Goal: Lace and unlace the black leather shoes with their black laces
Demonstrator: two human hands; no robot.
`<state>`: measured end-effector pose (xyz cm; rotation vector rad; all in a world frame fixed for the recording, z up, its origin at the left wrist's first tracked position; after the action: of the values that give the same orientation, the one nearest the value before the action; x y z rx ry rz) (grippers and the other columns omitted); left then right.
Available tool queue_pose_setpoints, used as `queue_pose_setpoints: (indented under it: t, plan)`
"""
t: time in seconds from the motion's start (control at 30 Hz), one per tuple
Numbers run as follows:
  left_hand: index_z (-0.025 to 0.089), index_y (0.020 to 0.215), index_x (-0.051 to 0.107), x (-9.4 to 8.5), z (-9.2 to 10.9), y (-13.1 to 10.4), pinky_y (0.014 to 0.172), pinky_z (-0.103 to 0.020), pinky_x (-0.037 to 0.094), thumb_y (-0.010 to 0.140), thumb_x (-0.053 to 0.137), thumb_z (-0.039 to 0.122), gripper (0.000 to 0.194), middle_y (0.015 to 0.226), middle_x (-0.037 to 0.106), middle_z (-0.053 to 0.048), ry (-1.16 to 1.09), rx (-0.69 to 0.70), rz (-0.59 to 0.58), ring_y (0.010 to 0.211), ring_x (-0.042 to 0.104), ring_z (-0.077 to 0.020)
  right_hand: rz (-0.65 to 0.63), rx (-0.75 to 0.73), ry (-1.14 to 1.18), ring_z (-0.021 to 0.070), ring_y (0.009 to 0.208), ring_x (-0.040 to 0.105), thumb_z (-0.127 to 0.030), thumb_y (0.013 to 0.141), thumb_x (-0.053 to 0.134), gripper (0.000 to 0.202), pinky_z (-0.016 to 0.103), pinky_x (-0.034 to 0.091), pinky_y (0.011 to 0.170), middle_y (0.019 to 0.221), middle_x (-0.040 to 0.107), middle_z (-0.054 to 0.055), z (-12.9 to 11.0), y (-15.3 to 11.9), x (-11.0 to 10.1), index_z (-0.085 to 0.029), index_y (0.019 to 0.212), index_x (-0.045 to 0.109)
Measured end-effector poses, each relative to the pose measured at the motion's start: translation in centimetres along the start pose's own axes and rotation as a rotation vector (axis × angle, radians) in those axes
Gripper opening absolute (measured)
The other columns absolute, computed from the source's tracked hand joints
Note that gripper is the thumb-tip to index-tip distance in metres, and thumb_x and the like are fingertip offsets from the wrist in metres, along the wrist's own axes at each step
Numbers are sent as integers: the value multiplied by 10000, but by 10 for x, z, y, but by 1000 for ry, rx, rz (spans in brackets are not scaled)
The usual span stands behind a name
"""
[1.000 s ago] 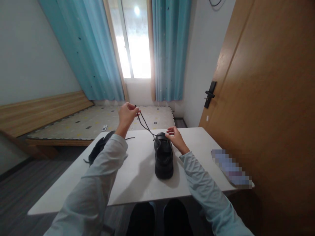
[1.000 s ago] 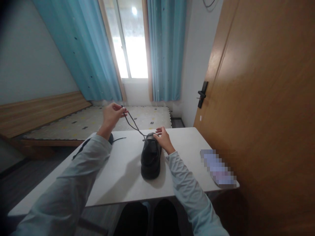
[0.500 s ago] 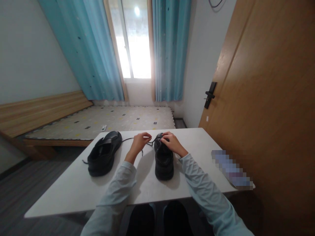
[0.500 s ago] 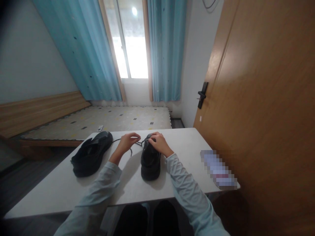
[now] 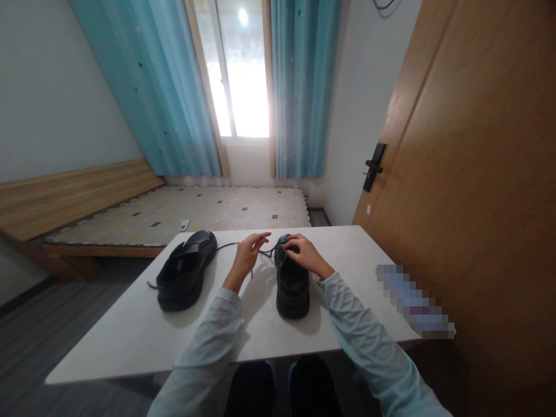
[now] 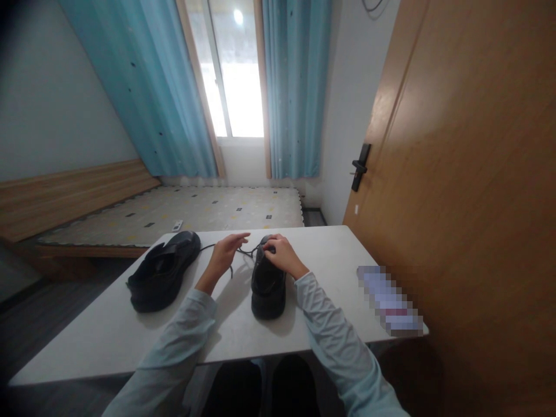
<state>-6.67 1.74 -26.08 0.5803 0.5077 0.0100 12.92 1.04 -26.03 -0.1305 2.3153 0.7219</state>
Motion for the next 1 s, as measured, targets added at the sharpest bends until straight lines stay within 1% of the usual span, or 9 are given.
queue_pose_setpoints:
  t: [0.1, 0.2, 0.3, 0.4, 0.5, 0.6, 0.73, 0.9, 1.0]
  plan:
    - [218, 1045, 638, 3, 1, -4, 681, -259, 503, 808, 554, 272, 256, 812, 710, -18, -2, -71, -77, 682, 672, -149, 13, -12, 7, 195, 1009, 571, -93, 727, 615, 150, 358, 409, 961, 1023, 617, 87, 0, 0, 2, -172, 802, 718]
    - [226, 922, 638, 5, 1, -8, 599, -229, 461, 804, 590, 303, 150, 766, 701, 4, 85, -91, -94, 597, 648, -131, 22, -3, 23, 194, 997, 572, -98, 727, 621, 140, 360, 416, 951, 1012, 618, 84, 0, 0, 3, -174, 796, 716]
    - [220, 793, 658, 4, 2, -10, 612, -229, 424, 805, 610, 316, 108, 724, 693, 4, 291, -13, -81, 605, 627, -133, 32, -2, 38, 193, 993, 572, -110, 734, 624, 125, 363, 416, 950, 1013, 617, 85, 0, 0, 5, -174, 794, 713]
    - [225, 813, 676, 3, 3, -11, 639, -233, 407, 805, 623, 300, 93, 791, 698, -8, 422, 85, -104, 638, 613, -133, 33, -1, 38, 196, 1001, 570, -115, 736, 625, 119, 365, 412, 955, 1014, 616, 85, -1, -1, 5, -174, 794, 710]
    - [226, 836, 684, 2, 4, -11, 639, -229, 399, 822, 606, 297, 106, 842, 693, -19, 474, 126, -146, 656, 607, -130, 33, 6, 37, 195, 1005, 569, -113, 732, 628, 117, 363, 412, 956, 1013, 615, 84, -1, 0, 6, -172, 795, 708]
    - [233, 847, 689, 2, 7, -12, 640, -226, 397, 832, 596, 300, 115, 873, 688, -22, 504, 147, -166, 691, 613, -134, 34, 6, 41, 191, 1003, 569, -104, 729, 629, 119, 357, 412, 957, 1006, 616, 84, -1, 0, 7, -166, 796, 705]
    - [253, 863, 701, 3, 10, -13, 661, -231, 403, 839, 584, 304, 130, 885, 687, -24, 521, 165, -148, 737, 620, -145, 34, -6, 63, 189, 993, 570, -103, 730, 630, 125, 363, 415, 953, 1003, 622, 85, -4, 0, 6, -164, 808, 707]
    - [266, 864, 718, 6, 10, -13, 681, -242, 422, 833, 588, 311, 141, 888, 697, -29, 454, 167, -151, 753, 634, -158, 36, -16, 45, 196, 997, 575, -126, 734, 645, 131, 363, 424, 945, 1021, 626, 95, -6, 0, 6, -165, 832, 721]
    - [253, 863, 720, 7, 10, -13, 705, -242, 445, 838, 576, 271, 148, 895, 702, -38, 390, 157, -146, 767, 644, -158, 43, -17, 23, 202, 1007, 579, -128, 719, 659, 134, 365, 426, 944, 1038, 630, 90, -7, 0, 7, -181, 818, 732]
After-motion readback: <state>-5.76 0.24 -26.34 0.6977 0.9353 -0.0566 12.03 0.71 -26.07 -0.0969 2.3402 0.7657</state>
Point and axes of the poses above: each hand's wrist, its own y-axis towards the middle knuckle, its own x-axis out of the palm, z = x × y, the point moved 1 cm from there along y, towards the middle knuckle
